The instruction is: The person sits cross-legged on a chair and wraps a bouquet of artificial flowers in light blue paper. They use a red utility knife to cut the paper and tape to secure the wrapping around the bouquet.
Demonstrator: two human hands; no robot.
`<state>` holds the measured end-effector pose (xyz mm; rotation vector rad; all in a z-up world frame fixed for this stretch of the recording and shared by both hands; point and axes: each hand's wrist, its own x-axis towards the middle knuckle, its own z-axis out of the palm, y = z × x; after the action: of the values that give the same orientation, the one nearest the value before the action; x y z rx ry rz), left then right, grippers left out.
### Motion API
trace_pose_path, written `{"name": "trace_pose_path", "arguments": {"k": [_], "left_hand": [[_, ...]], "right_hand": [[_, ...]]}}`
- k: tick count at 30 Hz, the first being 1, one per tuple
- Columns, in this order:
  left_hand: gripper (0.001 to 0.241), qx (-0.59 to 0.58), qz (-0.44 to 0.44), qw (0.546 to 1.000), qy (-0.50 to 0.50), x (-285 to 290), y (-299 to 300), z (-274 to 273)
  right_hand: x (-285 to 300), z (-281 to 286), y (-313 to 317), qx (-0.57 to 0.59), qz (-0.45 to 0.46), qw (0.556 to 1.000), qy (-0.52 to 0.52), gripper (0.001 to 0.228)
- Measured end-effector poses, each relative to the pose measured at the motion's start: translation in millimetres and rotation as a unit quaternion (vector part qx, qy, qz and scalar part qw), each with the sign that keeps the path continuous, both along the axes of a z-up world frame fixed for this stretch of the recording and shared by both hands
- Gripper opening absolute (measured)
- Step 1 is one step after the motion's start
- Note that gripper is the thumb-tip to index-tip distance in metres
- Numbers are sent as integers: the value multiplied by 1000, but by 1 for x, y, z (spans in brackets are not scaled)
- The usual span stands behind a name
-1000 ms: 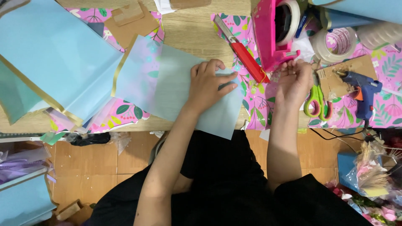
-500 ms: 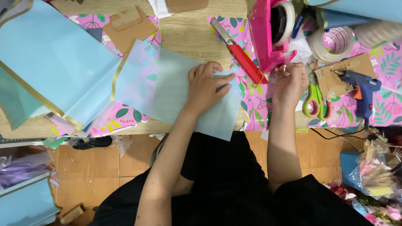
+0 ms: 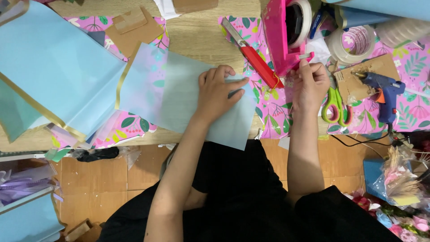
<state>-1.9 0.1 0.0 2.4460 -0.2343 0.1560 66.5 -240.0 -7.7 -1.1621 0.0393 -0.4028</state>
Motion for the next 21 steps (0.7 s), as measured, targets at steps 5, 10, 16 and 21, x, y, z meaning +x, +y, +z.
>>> {"name": "trace_pose_path", "arguments": {"k": [5,10,16,21], "left_hand": [[28,-3,2,1000,0,-1,0,2],[28,2,0,1000,3,0,0,3],[30,6,5,1000,-1,0,-1,1],[30,4,3,1000,6,-1,0,0]], "right_hand": [[8,-11,-15,-50,6,999,8,32],[12,-14,-21,-71,9,997,6,30],[8,-5,-16,-66,20,998,3,28],[9,-6,-20,-40,52,998,12,27]]}}
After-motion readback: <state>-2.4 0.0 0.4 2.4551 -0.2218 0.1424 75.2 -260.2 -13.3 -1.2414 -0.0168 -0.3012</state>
